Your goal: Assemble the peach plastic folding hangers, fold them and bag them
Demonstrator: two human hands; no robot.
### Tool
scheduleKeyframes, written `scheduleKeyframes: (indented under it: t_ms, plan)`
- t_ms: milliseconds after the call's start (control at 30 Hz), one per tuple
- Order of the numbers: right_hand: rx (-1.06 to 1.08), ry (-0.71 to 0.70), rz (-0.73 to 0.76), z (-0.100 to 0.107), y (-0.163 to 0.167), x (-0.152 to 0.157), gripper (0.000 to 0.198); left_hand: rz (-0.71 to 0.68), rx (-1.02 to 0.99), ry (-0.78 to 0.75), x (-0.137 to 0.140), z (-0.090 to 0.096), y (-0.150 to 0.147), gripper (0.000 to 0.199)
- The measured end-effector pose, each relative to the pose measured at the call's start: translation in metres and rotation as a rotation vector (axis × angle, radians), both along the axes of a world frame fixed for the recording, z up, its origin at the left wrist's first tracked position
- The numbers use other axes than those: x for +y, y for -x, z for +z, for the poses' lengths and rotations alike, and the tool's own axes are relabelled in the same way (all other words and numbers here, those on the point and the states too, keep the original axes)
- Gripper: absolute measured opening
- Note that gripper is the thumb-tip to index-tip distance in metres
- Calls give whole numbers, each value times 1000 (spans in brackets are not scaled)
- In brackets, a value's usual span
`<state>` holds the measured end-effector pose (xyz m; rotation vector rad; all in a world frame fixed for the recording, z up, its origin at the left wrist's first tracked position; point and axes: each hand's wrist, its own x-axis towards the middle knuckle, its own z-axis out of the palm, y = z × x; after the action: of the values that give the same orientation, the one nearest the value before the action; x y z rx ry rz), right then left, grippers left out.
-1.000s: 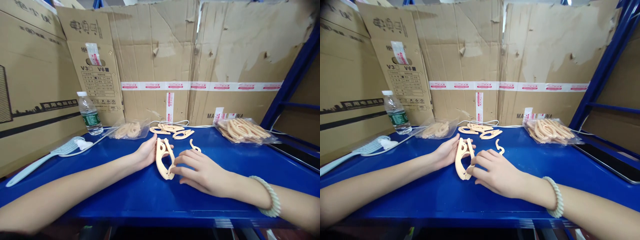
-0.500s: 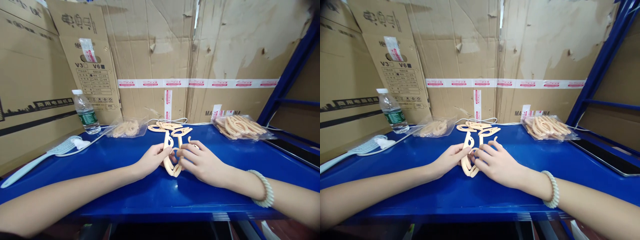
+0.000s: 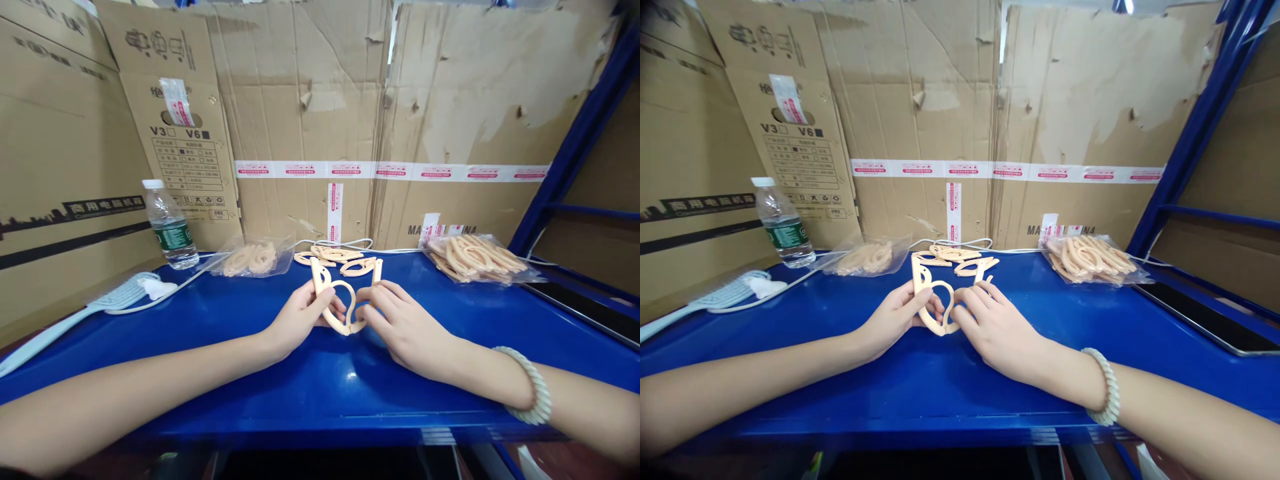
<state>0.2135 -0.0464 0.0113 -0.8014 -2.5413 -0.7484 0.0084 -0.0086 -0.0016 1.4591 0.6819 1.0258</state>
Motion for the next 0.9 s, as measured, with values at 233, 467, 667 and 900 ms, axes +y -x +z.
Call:
scheduleKeyframes:
  t_ms: [233, 467, 667, 900]
  plan:
    - [122, 133, -129, -6, 3, -3, 16, 73, -79, -86, 1, 0, 1, 29]
    - [0, 109, -140, -7, 3, -2, 16, -35, -14, -122, -3, -1, 2, 30]
    - [-32, 19, -46, -6, 4, -6, 21, -52, -19, 9, -2, -1, -1, 31]
    - [43, -117, 65, 13, -14, 4, 19, 187, -175, 245, 11, 5, -1, 24]
